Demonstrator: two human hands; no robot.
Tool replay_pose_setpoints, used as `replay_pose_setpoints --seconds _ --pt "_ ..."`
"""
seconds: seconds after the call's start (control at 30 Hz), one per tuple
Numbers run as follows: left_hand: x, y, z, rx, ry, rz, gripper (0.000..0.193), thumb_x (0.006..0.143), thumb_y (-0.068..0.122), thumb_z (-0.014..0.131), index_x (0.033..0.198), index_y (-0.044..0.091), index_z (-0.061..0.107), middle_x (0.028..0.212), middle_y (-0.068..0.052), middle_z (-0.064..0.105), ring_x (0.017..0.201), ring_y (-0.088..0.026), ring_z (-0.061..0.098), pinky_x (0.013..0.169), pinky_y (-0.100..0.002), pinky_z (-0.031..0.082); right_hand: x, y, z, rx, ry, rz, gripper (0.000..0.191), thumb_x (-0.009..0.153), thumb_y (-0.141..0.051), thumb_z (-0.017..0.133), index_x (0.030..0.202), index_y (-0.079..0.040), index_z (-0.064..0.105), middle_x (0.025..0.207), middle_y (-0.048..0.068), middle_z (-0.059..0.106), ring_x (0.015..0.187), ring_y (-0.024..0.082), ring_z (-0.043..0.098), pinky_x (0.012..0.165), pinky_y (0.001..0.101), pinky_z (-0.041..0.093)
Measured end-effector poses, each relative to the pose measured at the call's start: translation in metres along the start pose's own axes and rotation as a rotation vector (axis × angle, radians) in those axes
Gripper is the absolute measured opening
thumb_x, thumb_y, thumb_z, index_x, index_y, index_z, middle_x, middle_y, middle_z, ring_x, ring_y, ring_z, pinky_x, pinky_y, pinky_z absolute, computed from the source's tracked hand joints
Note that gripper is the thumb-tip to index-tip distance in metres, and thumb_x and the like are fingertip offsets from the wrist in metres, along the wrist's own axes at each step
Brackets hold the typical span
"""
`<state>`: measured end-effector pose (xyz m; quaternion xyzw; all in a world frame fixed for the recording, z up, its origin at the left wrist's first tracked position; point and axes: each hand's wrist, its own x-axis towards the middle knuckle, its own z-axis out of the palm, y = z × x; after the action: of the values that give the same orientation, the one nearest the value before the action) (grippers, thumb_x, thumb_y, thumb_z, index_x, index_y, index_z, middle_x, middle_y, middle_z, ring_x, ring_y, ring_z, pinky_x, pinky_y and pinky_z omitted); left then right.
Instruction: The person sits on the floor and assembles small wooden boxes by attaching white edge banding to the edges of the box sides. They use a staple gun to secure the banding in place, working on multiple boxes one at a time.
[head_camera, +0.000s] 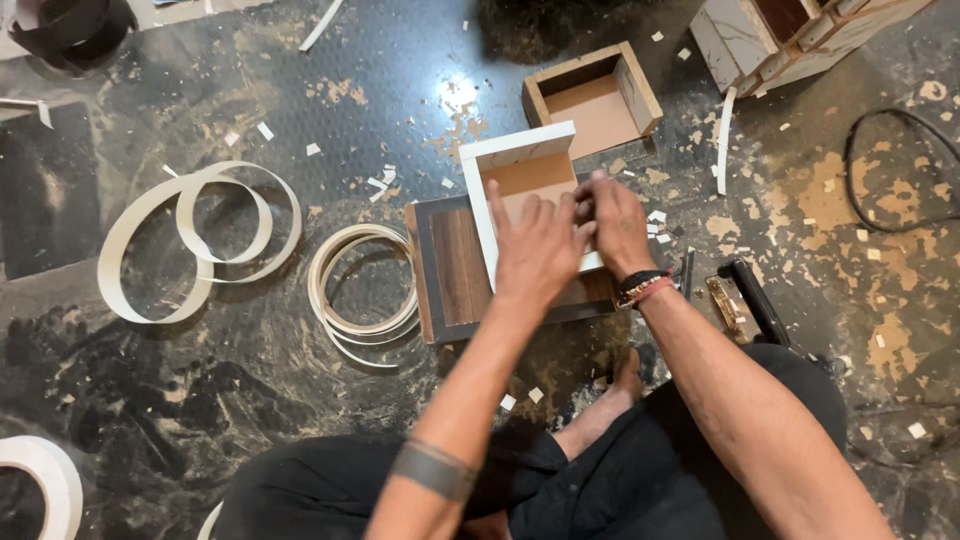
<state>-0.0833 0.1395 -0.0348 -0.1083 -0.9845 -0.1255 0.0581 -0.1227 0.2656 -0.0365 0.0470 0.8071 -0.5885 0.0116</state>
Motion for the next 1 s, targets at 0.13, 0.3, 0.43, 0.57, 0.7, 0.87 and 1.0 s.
replay_pose_setpoints --seconds 0.13,0.3,0.43,0.57,0.7,0.87,1.0 --pt "-0.011 -0.001 0.005 -0.094 0.147 0.093 0.061 0.107 0.048 0.043 0.151 0.007 0.05 0.122 -0.009 0.065 0.13 -0.025 0.058 0.127 -0.068 0.014 0.002 -0.005 -0.001 -0.005 0.013 -0.048 0.055 0.107 -0.049 0.044 0.095 -0.004 0.073 0.079 0.008 0.068 0.068 0.017 0.061 0.065 0.0352 0.049" --pt "-0.057 -0.041 -0.006 0.035 0.13 0.367 0.078 0.099 0.064 0.05 0.147 0.003 0.047 0.141 -0.015 0.058 0.141 -0.028 0.045 0.124 -0.065 0.014 0.003 -0.014 -0.004 -0.322 -0.069 -0.129 0.053 0.107 -0.045 0.041 0.092 -0.007 0.074 0.08 0.007 0.073 0.078 0.025 0.068 0.076 0.0396 0.051" --pt "-0.083 -0.061 -0.014 -0.06 0.145 0.339 0.086 0.09 0.06 0.061 0.15 0.002 0.042 0.152 -0.016 0.047 0.148 -0.029 0.035 0.121 -0.067 0.012 -0.002 -0.021 -0.003 -0.759 -0.053 -0.332 0.045 0.106 -0.041 0.045 0.094 -0.01 0.076 0.096 0.006 0.076 0.104 0.028 0.063 0.094 0.0516 0.043" --pt "-0.084 -0.056 -0.005 -0.017 0.162 0.281 0.081 0.088 0.039 0.07 0.153 0.001 0.041 0.158 -0.015 0.044 0.152 -0.03 0.032 0.124 -0.064 0.013 -0.015 -0.03 0.014 -1.003 0.115 -0.612 0.044 0.104 -0.044 0.05 0.112 -0.009 0.075 0.119 0.009 0.071 0.117 0.028 0.058 0.106 0.0594 0.031" --pt "-0.085 -0.061 0.003 -0.054 0.161 0.264 0.079 0.086 0.031 0.073 0.15 -0.001 0.04 0.157 -0.018 0.042 0.152 -0.032 0.032 0.123 -0.067 0.014 -0.033 -0.041 0.043 -0.902 -0.034 -0.549 0.032 0.096 -0.036 0.05 0.115 -0.022 0.072 0.131 0.004 0.065 0.133 0.029 0.048 0.113 0.0673 0.023" --pt "-0.087 -0.062 0.002 -0.042 0.184 0.298 0.074 0.089 0.027 0.073 0.15 0.004 0.039 0.158 -0.013 0.042 0.154 -0.028 0.033 0.125 -0.065 0.017 -0.038 -0.035 0.022 -1.042 -0.073 -0.786 0.049 0.101 -0.047 0.046 0.141 -0.02 0.056 0.141 0.008 0.058 0.142 0.032 0.04 0.115 0.0685 0.019" --pt "-0.086 -0.061 -0.006 -0.077 0.169 0.281 0.081 0.086 0.024 0.072 0.156 0.005 0.037 0.159 -0.011 0.042 0.152 -0.026 0.032 0.125 -0.06 0.017 -0.028 -0.017 -0.011 -0.763 -0.079 -0.457 0.051 0.104 -0.044 0.038 0.143 -0.016 0.053 0.146 0.011 0.051 0.144 0.034 0.036 0.116 0.0564 0.019"
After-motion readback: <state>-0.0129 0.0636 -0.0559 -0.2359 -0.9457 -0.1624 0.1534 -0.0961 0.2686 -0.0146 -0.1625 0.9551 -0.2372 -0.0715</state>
